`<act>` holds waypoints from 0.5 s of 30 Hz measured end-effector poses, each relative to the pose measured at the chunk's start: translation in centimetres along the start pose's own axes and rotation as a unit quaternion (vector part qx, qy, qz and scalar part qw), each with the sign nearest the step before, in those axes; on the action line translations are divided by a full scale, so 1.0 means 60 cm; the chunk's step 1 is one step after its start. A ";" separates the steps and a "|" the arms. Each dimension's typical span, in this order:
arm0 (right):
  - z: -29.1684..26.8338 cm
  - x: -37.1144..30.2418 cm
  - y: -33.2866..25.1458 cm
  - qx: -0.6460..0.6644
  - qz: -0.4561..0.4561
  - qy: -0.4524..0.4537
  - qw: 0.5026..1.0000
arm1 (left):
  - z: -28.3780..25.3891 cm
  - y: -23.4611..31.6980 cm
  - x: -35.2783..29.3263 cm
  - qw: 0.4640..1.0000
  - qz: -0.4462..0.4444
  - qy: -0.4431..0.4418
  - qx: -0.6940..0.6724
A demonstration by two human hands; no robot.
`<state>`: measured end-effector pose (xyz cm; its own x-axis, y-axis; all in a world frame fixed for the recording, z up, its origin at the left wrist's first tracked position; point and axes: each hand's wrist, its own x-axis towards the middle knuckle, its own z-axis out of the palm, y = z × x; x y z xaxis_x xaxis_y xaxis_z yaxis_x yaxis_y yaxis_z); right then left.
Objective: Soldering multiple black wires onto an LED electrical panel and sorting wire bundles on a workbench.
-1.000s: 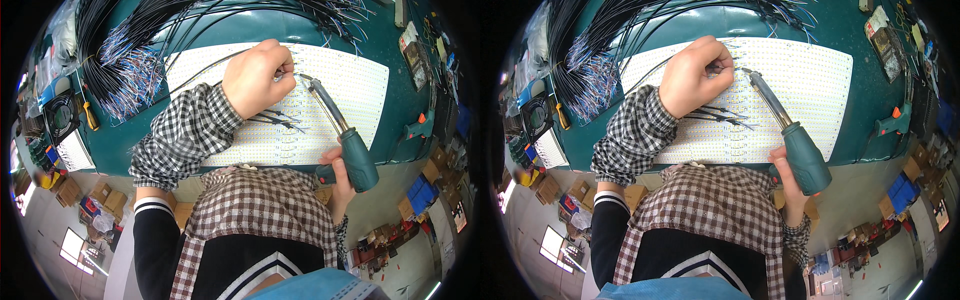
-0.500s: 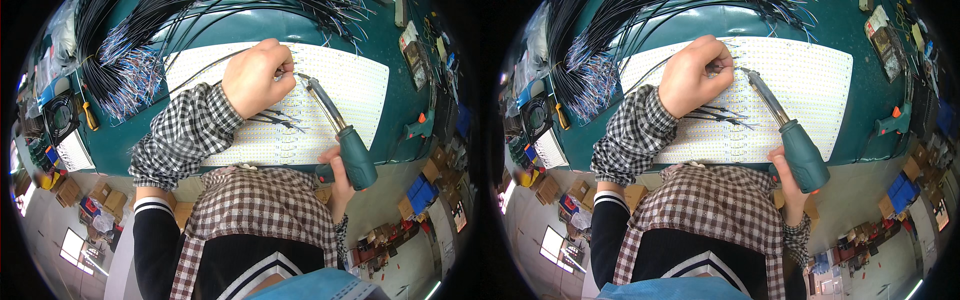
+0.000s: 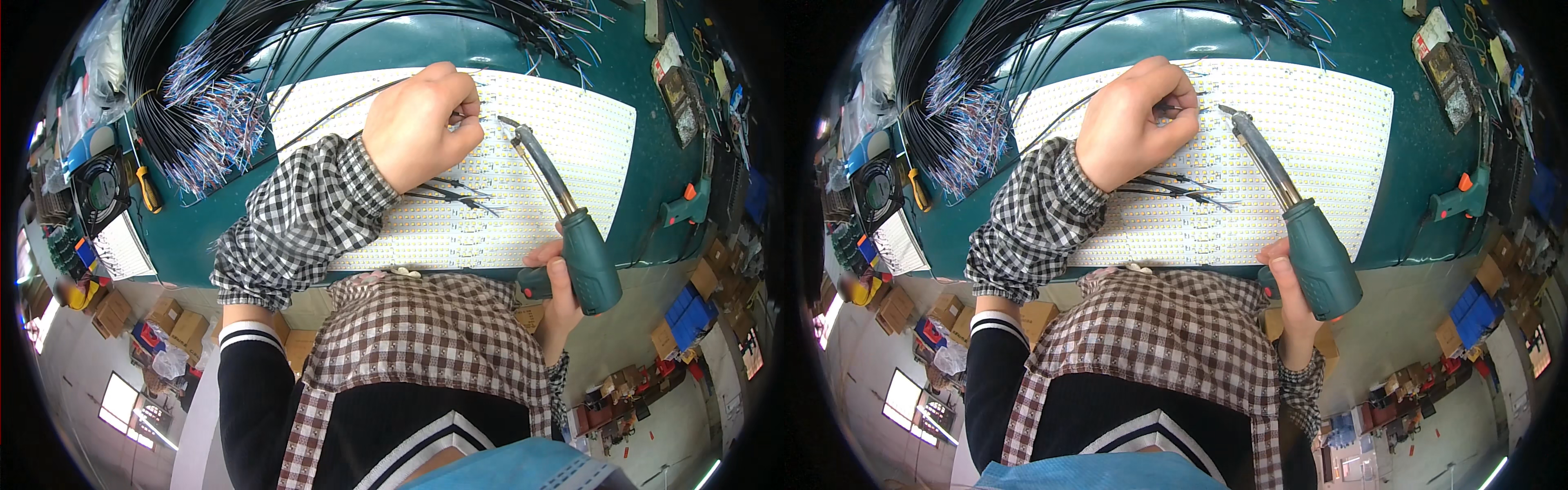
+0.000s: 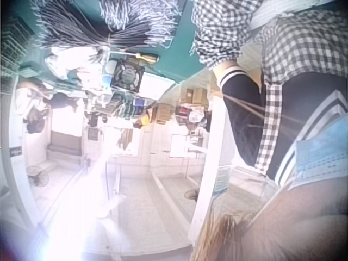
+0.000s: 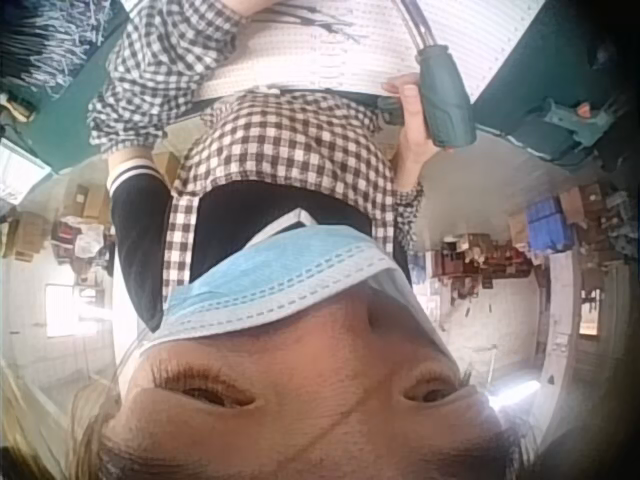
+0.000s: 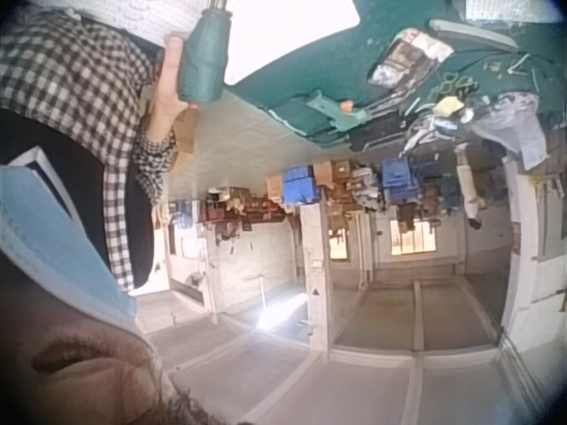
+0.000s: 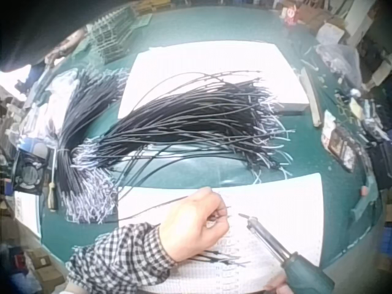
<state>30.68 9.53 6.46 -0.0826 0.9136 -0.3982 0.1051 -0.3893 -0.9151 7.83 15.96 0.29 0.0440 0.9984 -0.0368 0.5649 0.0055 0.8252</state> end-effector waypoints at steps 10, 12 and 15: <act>-0.016 -0.008 0.009 -0.022 -0.014 -0.005 1.000 | -0.011 0.016 -0.017 0.983 0.108 0.050 0.141; -0.018 -0.009 0.009 -0.017 -0.022 0.005 1.000 | -0.026 0.038 -0.044 0.979 0.134 0.047 0.145; -0.025 -0.012 0.011 0.000 -0.019 0.014 1.000 | -0.032 0.047 -0.070 0.989 0.129 -0.043 0.056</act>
<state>32.32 8.80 6.22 -0.0588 0.9308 -0.3607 0.1025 -0.3538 -0.9297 7.65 11.86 3.82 0.2665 0.9569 0.1152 0.6135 -0.2606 0.7455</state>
